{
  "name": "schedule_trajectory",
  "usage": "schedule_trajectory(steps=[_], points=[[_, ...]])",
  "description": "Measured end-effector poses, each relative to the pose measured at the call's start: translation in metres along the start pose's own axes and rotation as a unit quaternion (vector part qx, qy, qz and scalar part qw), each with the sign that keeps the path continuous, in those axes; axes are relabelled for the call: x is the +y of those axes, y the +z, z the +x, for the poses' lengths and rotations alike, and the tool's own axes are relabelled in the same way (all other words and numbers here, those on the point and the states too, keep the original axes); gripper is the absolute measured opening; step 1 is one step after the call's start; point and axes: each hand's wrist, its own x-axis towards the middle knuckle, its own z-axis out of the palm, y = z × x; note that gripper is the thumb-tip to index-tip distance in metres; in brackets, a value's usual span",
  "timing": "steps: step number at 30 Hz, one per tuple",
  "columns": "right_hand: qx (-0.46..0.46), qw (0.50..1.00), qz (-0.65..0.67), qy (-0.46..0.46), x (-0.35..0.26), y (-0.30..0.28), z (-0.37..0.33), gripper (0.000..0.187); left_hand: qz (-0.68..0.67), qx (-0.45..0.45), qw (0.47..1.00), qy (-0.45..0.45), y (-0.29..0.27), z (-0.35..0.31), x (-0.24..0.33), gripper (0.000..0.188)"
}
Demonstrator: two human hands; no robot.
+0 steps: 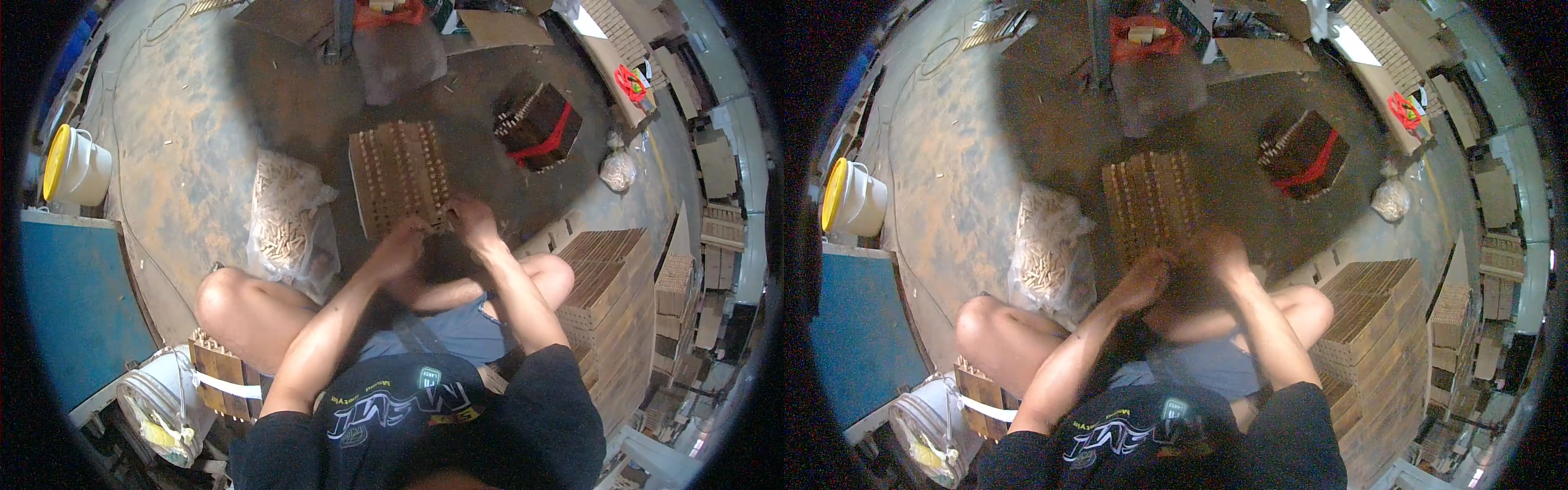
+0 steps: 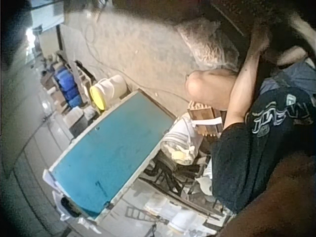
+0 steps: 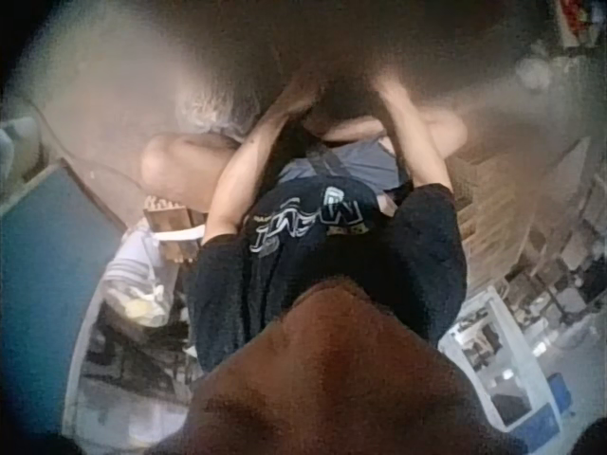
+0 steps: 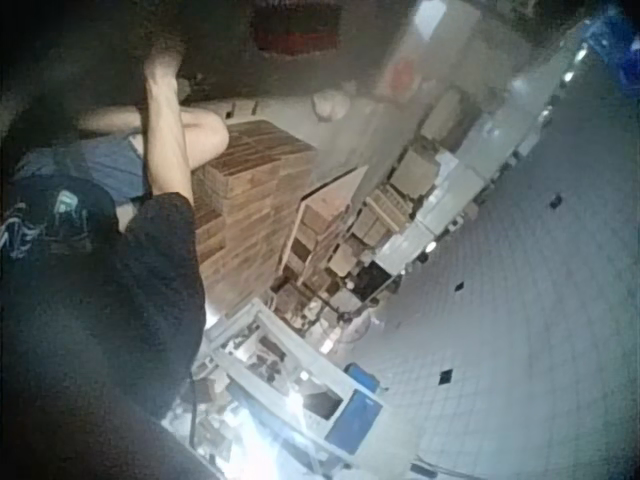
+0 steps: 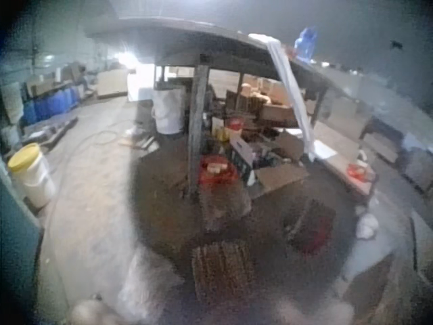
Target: The person inserts small wooden pegs into a grid-like wooden bead mat to join sections together.
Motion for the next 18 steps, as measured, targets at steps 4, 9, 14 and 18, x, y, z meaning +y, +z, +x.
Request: schedule_trajectory(steps=[4,9,14,18], points=[[-0.126,0.987,-0.028,0.096,-0.039,-0.032,0.011,0.022,-0.127,-0.174,0.974,-0.076,-0.016,-0.004,0.024,0.023],[-0.172,0.883,0.352,0.258,-0.052,-0.024,-0.038,0.031,-0.21,-0.315,0.918,-0.117,-0.024,-0.009,0.06,0.024],[-0.215,0.805,0.515,0.2,-0.045,-0.009,-0.056,0.031,-0.168,-0.352,0.921,0.003,-0.009,-0.014,0.035,0.024],[-0.273,0.754,0.574,0.164,-0.045,-0.017,-0.056,0.029,-0.17,-0.361,0.917,0.026,-0.006,-0.015,0.027,0.025]])
